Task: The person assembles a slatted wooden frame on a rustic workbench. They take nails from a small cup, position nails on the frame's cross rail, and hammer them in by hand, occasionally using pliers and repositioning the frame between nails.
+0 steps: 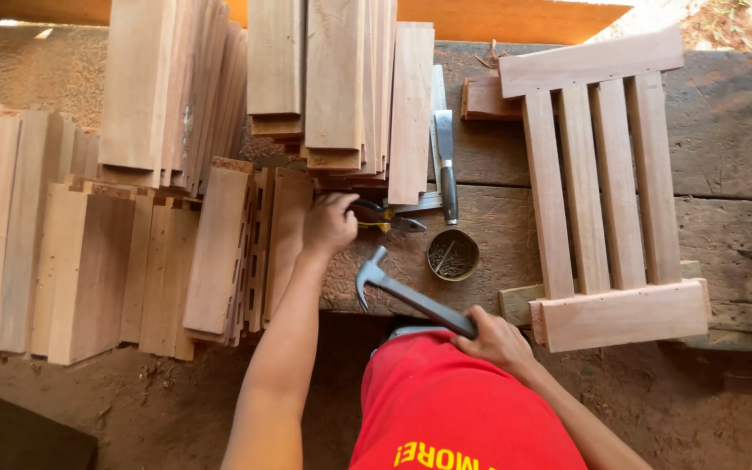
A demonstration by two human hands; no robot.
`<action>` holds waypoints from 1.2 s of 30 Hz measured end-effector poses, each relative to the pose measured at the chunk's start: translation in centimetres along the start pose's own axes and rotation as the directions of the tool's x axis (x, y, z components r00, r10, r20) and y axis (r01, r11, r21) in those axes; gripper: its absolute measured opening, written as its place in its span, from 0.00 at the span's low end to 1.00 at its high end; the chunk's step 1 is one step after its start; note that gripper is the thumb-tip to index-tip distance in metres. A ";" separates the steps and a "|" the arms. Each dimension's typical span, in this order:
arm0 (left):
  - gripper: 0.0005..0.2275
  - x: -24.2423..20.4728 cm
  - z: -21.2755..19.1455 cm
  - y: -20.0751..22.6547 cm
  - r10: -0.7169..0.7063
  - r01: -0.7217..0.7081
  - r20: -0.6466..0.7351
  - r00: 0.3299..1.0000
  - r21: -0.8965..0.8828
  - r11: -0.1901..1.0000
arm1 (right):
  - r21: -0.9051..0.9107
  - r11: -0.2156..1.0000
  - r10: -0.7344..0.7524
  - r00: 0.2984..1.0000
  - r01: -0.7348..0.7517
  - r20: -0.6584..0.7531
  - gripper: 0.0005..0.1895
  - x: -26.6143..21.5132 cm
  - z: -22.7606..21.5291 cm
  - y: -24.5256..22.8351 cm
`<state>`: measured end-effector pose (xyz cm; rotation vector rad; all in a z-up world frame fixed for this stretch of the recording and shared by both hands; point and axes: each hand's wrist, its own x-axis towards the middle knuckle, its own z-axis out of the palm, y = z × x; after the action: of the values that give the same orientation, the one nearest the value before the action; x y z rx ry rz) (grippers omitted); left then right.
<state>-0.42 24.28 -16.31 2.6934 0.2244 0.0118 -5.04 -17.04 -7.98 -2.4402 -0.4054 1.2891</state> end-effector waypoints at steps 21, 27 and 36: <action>0.10 -1.9 10.3 19.5 0.017 -0.034 0.054 0.998 0.344 0.938 | 0.680 0.689 0.440 0.599 0.253 -0.669 0.10 -18.6 3.1 14.3; 0.10 -1.9 7.6 22.3 -0.235 0.229 0.027 0.972 0.135 0.964 | 0.812 0.576 0.704 0.562 -0.093 -0.435 0.14 -21.4 4.4 12.7; 0.07 -6.1 7.3 24.8 -0.226 0.154 -0.302 0.926 -0.243 0.958 | 0.896 0.439 0.770 0.541 -0.064 -0.339 0.14 -23.9 9.2 18.9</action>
<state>-2.27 -1.94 -12.21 2.4274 0.5546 0.4052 -24.14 -42.13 -3.43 -1.9446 0.9997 0.2941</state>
